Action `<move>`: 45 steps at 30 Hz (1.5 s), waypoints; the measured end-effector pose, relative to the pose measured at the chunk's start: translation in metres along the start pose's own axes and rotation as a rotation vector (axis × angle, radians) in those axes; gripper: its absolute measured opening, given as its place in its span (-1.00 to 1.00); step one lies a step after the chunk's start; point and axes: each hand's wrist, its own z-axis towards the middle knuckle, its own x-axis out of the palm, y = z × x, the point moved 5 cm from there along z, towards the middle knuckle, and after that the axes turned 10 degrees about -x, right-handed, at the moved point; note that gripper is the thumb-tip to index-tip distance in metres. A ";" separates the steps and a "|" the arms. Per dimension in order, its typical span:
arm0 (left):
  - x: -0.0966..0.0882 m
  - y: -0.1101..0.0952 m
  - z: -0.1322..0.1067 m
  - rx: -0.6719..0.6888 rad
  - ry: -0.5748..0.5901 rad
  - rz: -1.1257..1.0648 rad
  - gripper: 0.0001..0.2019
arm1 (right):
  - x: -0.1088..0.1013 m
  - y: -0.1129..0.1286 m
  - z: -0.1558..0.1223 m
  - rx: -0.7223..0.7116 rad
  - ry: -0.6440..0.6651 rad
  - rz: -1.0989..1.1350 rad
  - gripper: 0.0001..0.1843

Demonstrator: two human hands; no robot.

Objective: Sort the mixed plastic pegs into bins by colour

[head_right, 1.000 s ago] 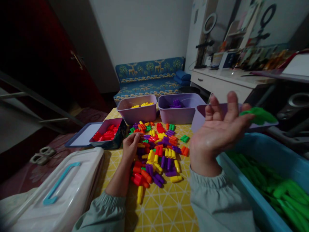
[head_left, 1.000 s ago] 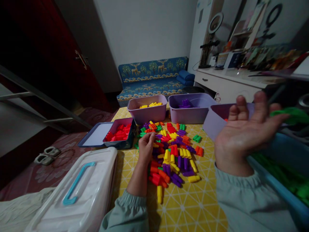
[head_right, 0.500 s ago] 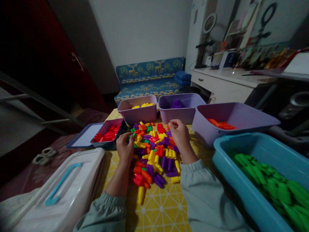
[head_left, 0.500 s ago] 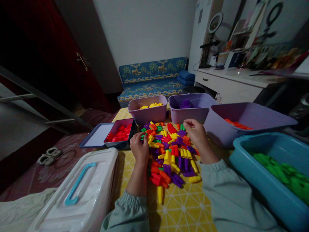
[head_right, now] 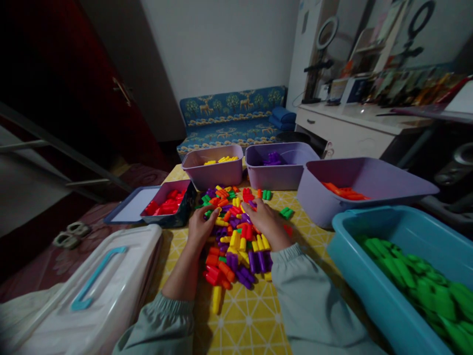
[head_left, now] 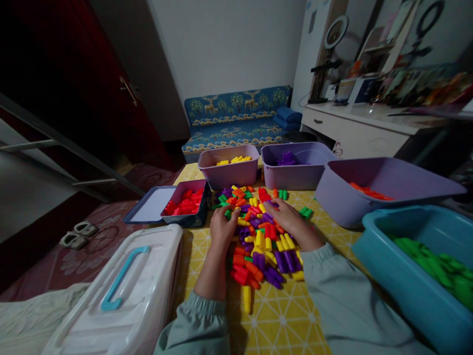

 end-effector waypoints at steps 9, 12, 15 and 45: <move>0.005 -0.017 -0.005 0.072 0.232 -0.458 -0.61 | 0.023 0.030 -0.009 0.009 0.033 0.737 -0.49; 0.005 -0.021 -0.007 0.115 0.263 -0.479 -0.62 | 0.023 0.043 -0.015 0.032 0.092 0.969 -0.54; 0.007 -0.022 -0.008 0.151 0.295 -0.477 -0.62 | 0.021 0.052 -0.018 0.021 0.124 1.116 -0.63; 0.013 -0.018 -0.008 0.148 0.278 -0.574 -0.79 | 0.002 0.048 -0.010 -0.313 -0.048 0.573 -0.72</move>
